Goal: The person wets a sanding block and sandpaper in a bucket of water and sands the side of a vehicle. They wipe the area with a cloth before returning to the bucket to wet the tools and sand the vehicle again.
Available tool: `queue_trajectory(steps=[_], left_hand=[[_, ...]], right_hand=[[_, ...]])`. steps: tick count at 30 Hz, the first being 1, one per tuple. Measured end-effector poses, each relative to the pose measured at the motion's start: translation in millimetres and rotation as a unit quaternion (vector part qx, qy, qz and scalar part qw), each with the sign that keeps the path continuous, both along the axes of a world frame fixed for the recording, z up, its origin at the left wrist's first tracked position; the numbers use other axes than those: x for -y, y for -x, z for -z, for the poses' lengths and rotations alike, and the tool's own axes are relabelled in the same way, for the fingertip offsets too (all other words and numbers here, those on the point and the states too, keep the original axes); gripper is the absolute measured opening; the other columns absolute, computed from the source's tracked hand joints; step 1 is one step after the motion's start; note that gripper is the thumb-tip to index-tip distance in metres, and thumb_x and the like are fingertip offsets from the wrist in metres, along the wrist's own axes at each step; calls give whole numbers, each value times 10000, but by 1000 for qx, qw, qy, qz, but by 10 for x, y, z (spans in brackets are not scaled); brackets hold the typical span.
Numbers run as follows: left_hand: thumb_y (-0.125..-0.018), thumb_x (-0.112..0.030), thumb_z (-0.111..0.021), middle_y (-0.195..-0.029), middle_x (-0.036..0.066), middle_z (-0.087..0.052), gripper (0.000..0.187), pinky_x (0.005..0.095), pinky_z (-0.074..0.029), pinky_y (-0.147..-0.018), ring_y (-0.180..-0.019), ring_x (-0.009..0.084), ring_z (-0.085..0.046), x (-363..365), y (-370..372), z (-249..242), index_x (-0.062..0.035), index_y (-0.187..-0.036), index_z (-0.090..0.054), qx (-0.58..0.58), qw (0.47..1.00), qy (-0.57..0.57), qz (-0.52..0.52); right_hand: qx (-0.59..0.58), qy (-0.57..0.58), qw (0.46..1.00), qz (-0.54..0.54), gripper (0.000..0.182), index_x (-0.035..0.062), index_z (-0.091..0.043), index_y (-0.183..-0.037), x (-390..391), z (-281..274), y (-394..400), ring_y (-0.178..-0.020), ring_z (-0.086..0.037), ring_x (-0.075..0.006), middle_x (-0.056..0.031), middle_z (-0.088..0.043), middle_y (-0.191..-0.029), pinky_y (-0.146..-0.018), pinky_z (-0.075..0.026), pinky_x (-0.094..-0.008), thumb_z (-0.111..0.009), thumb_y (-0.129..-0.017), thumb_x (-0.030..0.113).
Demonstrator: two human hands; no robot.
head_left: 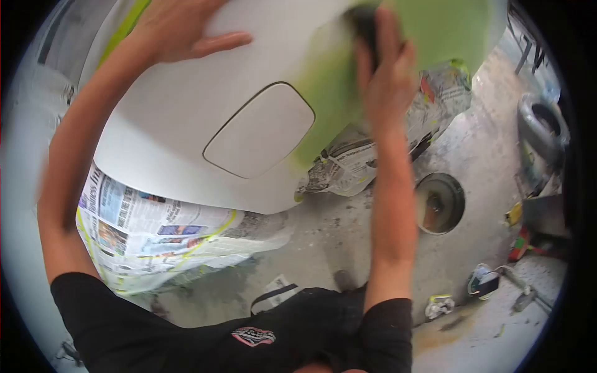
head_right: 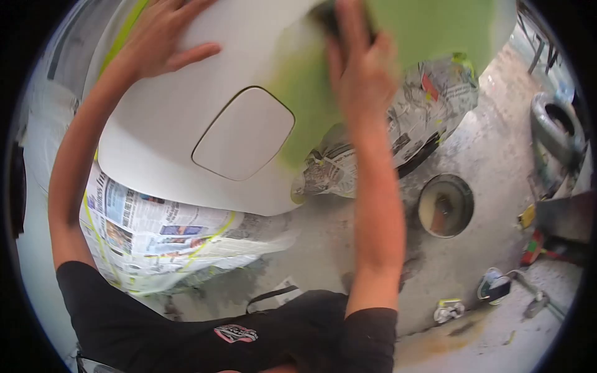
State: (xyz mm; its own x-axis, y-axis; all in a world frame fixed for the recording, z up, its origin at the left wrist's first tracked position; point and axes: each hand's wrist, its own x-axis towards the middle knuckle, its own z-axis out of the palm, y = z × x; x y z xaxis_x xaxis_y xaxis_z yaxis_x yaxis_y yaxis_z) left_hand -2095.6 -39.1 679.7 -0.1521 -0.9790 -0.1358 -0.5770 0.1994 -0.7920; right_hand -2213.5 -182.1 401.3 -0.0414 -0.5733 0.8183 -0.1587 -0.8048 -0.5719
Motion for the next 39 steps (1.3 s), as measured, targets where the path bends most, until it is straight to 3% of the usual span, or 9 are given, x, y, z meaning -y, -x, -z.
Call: queue_trajectory(steps=[4, 6, 11, 15, 18, 22, 26, 33, 39], left_hand=[[-868, -679, -610, -1645, 167, -279, 927, 631, -133, -1236, -1534, 387, -209, 15, 85, -14, -176, -1592, -324, 30, 999, -10, -23], [-862, -697, -602, -1646, 169, -275, 942, 634, -137, -1234, -1535, 388, -207, 18, 165, -8, -174, -1593, -322, 45, 997, -12, -57], [-857, -716, -591, -1649, 174, -270, 948, 636, -147, -1229, -1537, 387, -203, 8, 100, -7, -170, -1588, -333, 52, 998, -2, -46], [-866, -703, -592, -1648, 172, -277, 935, 644, -148, -1225, -1536, 386, -209, 22, 71, 24, -158, -1583, -343, 40, 999, 0, -36], [-868, -682, -609, -1641, 172, -291, 928, 639, -146, -1228, -1532, 381, -224, -1, 90, 14, -149, -1580, -346, 23, 999, -4, -31], [-856, -642, -653, -1629, 169, -311, 922, 611, -150, -1240, -1526, 374, -247, 17, 257, -13, -146, -1574, -356, 52, 997, -4, -64], [-831, -596, -707, -1633, 149, -306, 929, 597, -153, -1247, -1533, 364, -231, 23, 167, -20, -160, -1574, -357, 24, 999, 4, -27], [-835, -598, -706, -1647, 134, -274, 945, 600, -147, -1251, -1538, 353, -215, -27, 126, 2, -184, -1590, -316, -4, 1000, 7, -22], [-842, -557, -718, -1647, 131, -274, 910, 588, -149, -1256, -1538, 342, -223, -37, 112, -40, -176, -1579, -343, -31, 999, 16, -26]], right_hand=[[44, -141, 988, -37, 663, 189, -297, -1594, 477, -386, 214, -1004, -658, -411, -279, -602, -1168, -856, -557, -479, -608, -1008, 197], [-38, -129, 987, 87, 577, 336, -553, -1453, -67, -25, -21, -867, -649, -311, -111, -649, -1143, -675, -536, -418, -724, -906, 272], [70, -75, 995, -8, 581, 342, -562, -1444, -1167, 552, -31, -849, -655, -307, -108, -633, -1097, -612, -523, -415, -737, -896, 269], [10, -185, 983, 10, 698, 281, -471, -1521, 233, 50, 94, -964, -639, -384, -174, -639, -1094, -801, -544, -471, -740, -877, 319], [55, -167, 983, 54, 529, 311, -591, -1412, 166, -66, 5, -860, -652, -347, -174, -629, -1027, -634, -535, -450, -725, -900, 295], [13, -71, 996, -59, 683, 290, -501, -1493, -1321, 435, 17, -986, -627, -352, -160, -631, -1153, -803, -528, -470, -752, -861, 232], [18, -54, 997, -60, 638, 272, -571, -1441, -1337, 995, 160, -1003, -635, -321, -135, -640, -1206, -800, -515, -423, -762, -843, 158], [-42, 8, 998, -40, 601, 436, -550, -1439, -1104, -315, 12, -872, -613, -198, -3, -575, -959, -705, -485, -340, -649, -916, 156], [36, -8, 998, -52, 713, 358, -601, -1405, -1181, 360, 48, -870, -636, -243, -60, -645, -1032, -728, -516, -375, -773, -772, 78]])
